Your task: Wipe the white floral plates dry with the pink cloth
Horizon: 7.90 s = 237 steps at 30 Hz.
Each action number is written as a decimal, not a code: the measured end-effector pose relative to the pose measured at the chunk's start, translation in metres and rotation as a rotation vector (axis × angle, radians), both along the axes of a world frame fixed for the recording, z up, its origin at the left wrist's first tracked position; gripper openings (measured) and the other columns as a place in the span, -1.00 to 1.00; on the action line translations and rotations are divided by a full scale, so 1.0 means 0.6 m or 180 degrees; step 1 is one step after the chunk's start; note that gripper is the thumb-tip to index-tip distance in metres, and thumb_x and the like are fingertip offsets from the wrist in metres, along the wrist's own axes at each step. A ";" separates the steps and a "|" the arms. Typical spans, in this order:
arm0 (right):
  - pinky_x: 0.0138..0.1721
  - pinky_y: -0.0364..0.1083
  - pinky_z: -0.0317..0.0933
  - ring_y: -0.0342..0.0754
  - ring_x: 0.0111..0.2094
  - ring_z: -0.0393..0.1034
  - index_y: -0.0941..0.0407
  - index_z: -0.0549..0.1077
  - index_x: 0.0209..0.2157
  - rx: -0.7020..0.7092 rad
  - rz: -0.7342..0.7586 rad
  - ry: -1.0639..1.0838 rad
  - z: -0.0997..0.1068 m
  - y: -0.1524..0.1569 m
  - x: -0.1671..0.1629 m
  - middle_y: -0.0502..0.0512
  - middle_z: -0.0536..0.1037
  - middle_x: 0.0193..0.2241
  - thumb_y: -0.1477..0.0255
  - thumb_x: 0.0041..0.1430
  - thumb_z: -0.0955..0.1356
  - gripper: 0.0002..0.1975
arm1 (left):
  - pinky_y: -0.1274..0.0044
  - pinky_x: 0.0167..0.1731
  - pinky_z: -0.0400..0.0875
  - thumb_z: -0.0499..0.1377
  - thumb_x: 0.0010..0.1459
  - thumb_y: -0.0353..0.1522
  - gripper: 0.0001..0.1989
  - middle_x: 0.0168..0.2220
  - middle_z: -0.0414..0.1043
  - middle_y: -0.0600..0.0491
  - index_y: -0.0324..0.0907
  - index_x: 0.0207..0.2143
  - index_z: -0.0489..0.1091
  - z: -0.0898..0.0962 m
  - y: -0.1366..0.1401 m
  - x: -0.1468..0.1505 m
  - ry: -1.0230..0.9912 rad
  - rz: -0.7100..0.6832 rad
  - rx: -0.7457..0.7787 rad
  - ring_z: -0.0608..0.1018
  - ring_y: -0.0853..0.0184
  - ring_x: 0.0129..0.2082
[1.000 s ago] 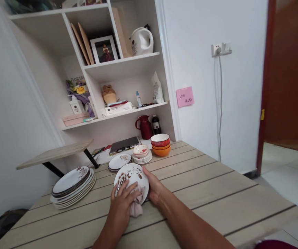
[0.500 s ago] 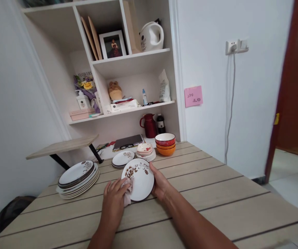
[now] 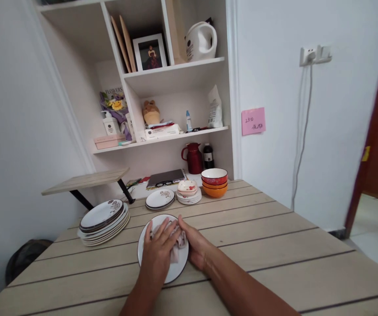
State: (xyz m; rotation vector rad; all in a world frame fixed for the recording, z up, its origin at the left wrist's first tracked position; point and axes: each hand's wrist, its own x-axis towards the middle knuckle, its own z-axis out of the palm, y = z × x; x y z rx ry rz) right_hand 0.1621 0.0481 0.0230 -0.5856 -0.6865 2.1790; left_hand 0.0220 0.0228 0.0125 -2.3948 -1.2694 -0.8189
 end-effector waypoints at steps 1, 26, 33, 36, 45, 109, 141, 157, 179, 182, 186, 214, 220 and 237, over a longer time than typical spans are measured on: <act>0.09 0.01 0.19 0.04 -0.10 0.49 0.26 0.43 -0.02 0.0050 0.0020 0.0028 0.000 -0.004 -0.005 0.28 0.60 -0.16 0.02 0.18 0.24 -0.39 | 0.09 0.28 -0.24 0.02 0.18 -0.55 -0.47 0.17 0.31 0.13 0.12 0.12 0.30 0.002 -0.001 -0.001 -0.0053 0.0147 0.0057 0.27 0.23 0.23; 0.02 0.06 0.27 0.07 -0.18 0.52 0.23 0.36 0.06 -0.0439 -0.0805 0.0077 -0.005 0.022 0.008 0.26 0.63 -0.20 0.10 0.21 0.24 -0.44 | 0.23 0.17 0.18 -0.10 0.30 -0.30 -0.51 0.21 0.21 -0.09 -0.11 0.27 0.08 -0.012 0.016 -0.040 -0.1439 0.0525 -0.0349 0.23 0.18 0.22; 0.04 0.15 0.22 0.13 -0.18 0.52 0.19 0.39 0.04 -0.0280 -0.0801 -0.0068 0.006 0.037 0.040 0.25 0.62 -0.19 0.02 0.17 0.22 -0.39 | 0.20 0.19 0.15 -0.05 0.28 -0.23 -0.50 0.23 0.12 -0.11 -0.07 0.25 0.08 -0.002 0.012 -0.053 -0.1896 0.0394 -0.0308 0.21 0.18 0.23; 0.01 0.14 0.24 0.12 -0.24 0.53 0.20 0.41 0.02 -0.0268 -0.0818 -0.0247 0.011 0.039 0.049 0.24 0.63 -0.22 0.01 0.16 0.23 -0.39 | 0.19 0.17 0.18 -0.01 0.25 -0.28 -0.52 0.20 0.12 -0.10 -0.04 0.23 0.13 -0.007 0.016 -0.052 -0.1808 0.0369 -0.0399 0.23 0.18 0.21; 0.01 0.07 0.25 0.07 -0.28 0.54 0.23 0.47 -0.11 -0.0124 -0.0698 -0.0273 -0.003 0.034 0.033 0.25 0.64 -0.28 0.06 0.14 0.29 -0.48 | 0.16 0.09 0.24 0.12 0.09 -0.50 -0.67 0.03 0.40 -0.03 -0.05 -0.10 0.46 -0.005 0.007 -0.042 -0.0604 0.0478 -0.0240 0.39 0.12 0.06; 0.00 0.03 0.26 0.04 -0.27 0.54 0.24 0.48 -0.15 0.0000 -0.0189 -0.0349 0.001 0.006 0.010 0.22 0.64 -0.31 0.05 0.14 0.30 -0.48 | 0.32 -0.03 0.30 0.16 0.12 -0.49 -0.56 -0.07 0.41 0.00 0.00 0.05 0.37 0.008 -0.015 -0.004 -0.0370 0.0809 -0.0156 0.42 0.21 -0.05; 0.04 0.06 0.25 0.06 -0.19 0.53 0.21 0.46 -0.10 -0.0119 -0.0736 -0.0434 -0.010 0.024 0.017 0.22 0.63 -0.22 0.10 0.13 0.33 -0.51 | 0.40 -0.19 0.30 0.06 0.20 -0.43 -0.64 -0.14 0.43 -0.04 -0.11 0.04 0.39 0.016 -0.007 -0.037 -0.0323 0.1809 -0.0738 0.46 0.19 -0.15; 0.06 0.10 0.22 0.10 -0.13 0.50 0.18 0.42 -0.02 -0.0186 -0.0822 -0.0255 -0.019 0.038 0.029 0.23 0.61 -0.15 0.09 0.13 0.32 -0.48 | 0.42 -0.07 0.31 0.08 0.16 -0.51 -0.61 -0.07 0.42 0.01 -0.08 0.02 0.39 0.012 -0.017 -0.010 -0.0265 0.1259 -0.0588 0.43 0.22 -0.08; -0.03 0.03 0.29 0.05 -0.31 0.54 0.24 0.48 -0.29 -0.0196 -0.0269 -0.0370 0.001 0.013 0.018 0.24 0.64 -0.37 0.07 0.13 0.32 -0.53 | 0.31 -0.04 0.32 0.20 0.07 -0.51 -0.55 -0.11 0.42 0.03 -0.03 0.03 0.36 -0.009 -0.020 0.022 0.0026 0.0319 0.0039 0.44 0.22 -0.11; -0.03 0.02 0.28 0.04 -0.28 0.54 0.23 0.49 -0.25 -0.0054 -0.0162 -0.0360 0.001 0.006 0.012 0.23 0.64 -0.33 0.05 0.13 0.32 -0.52 | 0.26 0.02 0.25 0.22 0.07 -0.48 -0.52 -0.06 0.41 0.02 0.00 0.05 0.35 0.008 -0.019 0.009 -0.0223 0.0721 0.0005 0.42 0.20 -0.04; 0.02 0.06 0.25 0.07 -0.22 0.53 0.21 0.47 -0.13 -0.0010 -0.0348 -0.0365 -0.008 0.014 0.011 0.22 0.64 -0.26 0.06 0.12 0.32 -0.49 | 0.25 -0.02 0.22 0.18 0.13 -0.40 -0.71 -0.11 0.44 -0.03 -0.09 -0.07 0.45 0.022 -0.016 -0.018 -0.0365 0.1611 -0.0168 0.42 0.15 -0.06; 0.04 0.04 0.24 0.06 -0.22 0.53 0.23 0.48 -0.09 0.0031 -0.0503 -0.0556 -0.002 0.007 0.010 0.23 0.63 -0.23 0.08 0.13 0.32 -0.48 | 0.32 -0.16 0.23 0.11 0.18 -0.34 -0.81 -0.19 0.45 -0.04 -0.16 -0.17 0.42 0.022 -0.004 -0.041 -0.0349 0.1959 -0.0524 0.42 0.12 -0.12; 0.03 0.06 0.25 0.06 -0.17 0.51 0.20 0.44 -0.06 -0.0211 -0.0746 -0.0274 -0.014 0.029 0.020 0.22 0.62 -0.18 0.11 0.17 0.29 -0.52 | 0.33 -0.09 0.27 0.13 0.14 -0.40 -0.84 -0.17 0.44 -0.03 -0.19 -0.19 0.40 0.015 -0.017 -0.004 -0.0405 0.1300 -0.0796 0.42 0.16 -0.10; 0.04 0.09 0.26 0.09 -0.10 0.49 0.23 0.43 -0.10 -0.0116 -0.0693 0.0060 0.000 0.026 0.029 0.27 0.61 -0.18 0.13 0.25 0.19 -0.53 | 0.32 0.15 0.18 0.00 0.23 -0.07 -0.51 0.19 0.16 -0.09 -0.05 0.14 0.15 0.031 -0.006 -0.048 -0.4938 0.0409 -0.0593 0.30 0.22 0.16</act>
